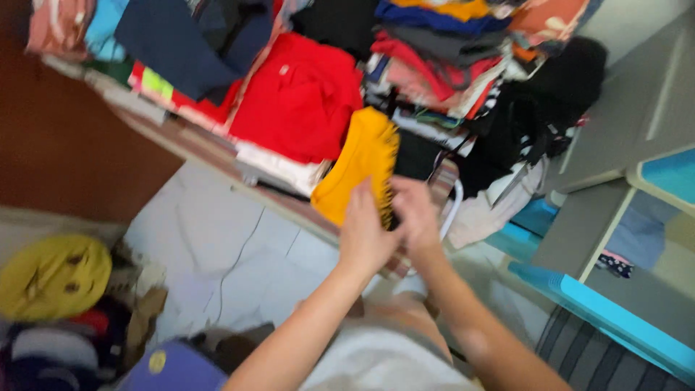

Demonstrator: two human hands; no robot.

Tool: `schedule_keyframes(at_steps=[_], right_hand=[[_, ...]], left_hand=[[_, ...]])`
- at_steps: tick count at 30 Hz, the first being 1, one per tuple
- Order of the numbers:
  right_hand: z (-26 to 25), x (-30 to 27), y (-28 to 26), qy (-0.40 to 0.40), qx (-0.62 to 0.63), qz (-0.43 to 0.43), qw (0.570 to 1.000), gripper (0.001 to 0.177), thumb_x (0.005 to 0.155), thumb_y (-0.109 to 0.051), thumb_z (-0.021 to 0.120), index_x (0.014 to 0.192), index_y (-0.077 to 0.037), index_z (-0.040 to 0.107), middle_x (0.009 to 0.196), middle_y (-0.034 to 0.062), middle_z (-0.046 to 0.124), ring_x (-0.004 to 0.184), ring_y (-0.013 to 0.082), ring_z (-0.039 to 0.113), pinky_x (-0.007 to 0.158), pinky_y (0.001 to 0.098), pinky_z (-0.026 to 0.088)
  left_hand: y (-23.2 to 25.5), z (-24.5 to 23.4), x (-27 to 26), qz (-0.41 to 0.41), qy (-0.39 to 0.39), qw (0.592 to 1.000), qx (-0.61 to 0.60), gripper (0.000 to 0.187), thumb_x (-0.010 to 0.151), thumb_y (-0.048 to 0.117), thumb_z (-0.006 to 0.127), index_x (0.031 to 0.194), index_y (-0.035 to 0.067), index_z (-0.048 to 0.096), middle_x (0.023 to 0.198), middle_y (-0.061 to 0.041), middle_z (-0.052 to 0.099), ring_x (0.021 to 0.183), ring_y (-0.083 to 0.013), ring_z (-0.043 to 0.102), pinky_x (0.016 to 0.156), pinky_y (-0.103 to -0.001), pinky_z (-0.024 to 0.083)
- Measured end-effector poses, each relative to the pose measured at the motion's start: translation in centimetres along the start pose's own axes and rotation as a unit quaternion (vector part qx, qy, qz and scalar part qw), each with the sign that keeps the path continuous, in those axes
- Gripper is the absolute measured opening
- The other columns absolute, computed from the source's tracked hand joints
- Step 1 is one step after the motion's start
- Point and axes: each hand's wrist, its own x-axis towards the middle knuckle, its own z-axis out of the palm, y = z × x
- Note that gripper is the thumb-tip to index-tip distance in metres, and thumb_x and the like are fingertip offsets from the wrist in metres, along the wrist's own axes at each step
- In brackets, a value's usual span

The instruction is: Transfer folded clothes from a stack into a dresser drawer.

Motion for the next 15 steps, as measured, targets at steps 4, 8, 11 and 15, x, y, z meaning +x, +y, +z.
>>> schedule_keyframes(at_steps=[4,8,11,15], right_hand=[[1.4,-1.1,-3.4,-0.073,-0.114,-0.093,0.986,0.039,0.099,-0.017,0.058,0.134,0.0,0.06,0.14,0.0114,0.053,0.132,0.0208,0.052,0.113,0.0343,0.039],[1.2,-1.8,-2.1,-0.042,-0.039,-0.012,0.998,0.038,0.097,-0.011,0.059,0.134,-0.003,0.061,0.142,0.01,0.054,0.132,0.0208,0.053,0.111,0.0334,0.042],[0.1,-1.8,0.9,0.094,-0.015,0.069,0.993,0.041,0.092,-0.01,0.064,0.133,-0.005,0.058,0.135,0.0086,0.057,0.124,0.0196,0.055,0.103,0.0333,0.046],[-1.8,2.3,3.1,0.19,0.041,0.16,0.968,0.049,0.088,-0.017,0.071,0.132,-0.011,0.052,0.123,0.0062,0.062,0.108,0.0172,0.059,0.091,0.0321,0.05]], left_hand=[[-3.3,0.1,1.7,-0.089,-0.061,0.994,0.016,0.069,0.077,0.022,0.077,0.135,0.0,0.048,0.124,-0.024,0.059,0.111,-0.0455,0.06,0.091,-0.05,0.05],[-4.5,0.0,2.7,-0.011,-0.009,1.0,0.009,0.053,0.085,0.029,0.078,0.123,-0.003,0.058,0.115,-0.025,0.063,0.106,-0.0457,0.062,0.087,-0.05,0.051],[-3.1,-0.8,3.0,-0.031,-0.009,0.999,-0.005,0.045,0.088,0.032,0.077,0.115,-0.001,0.064,0.111,-0.021,0.065,0.104,-0.0418,0.064,0.089,-0.047,0.052],[-1.6,-0.8,3.5,-0.059,-0.025,0.998,-0.007,0.053,0.084,0.037,0.074,0.125,0.004,0.064,0.114,-0.018,0.064,0.103,-0.0387,0.066,0.087,-0.046,0.052]])
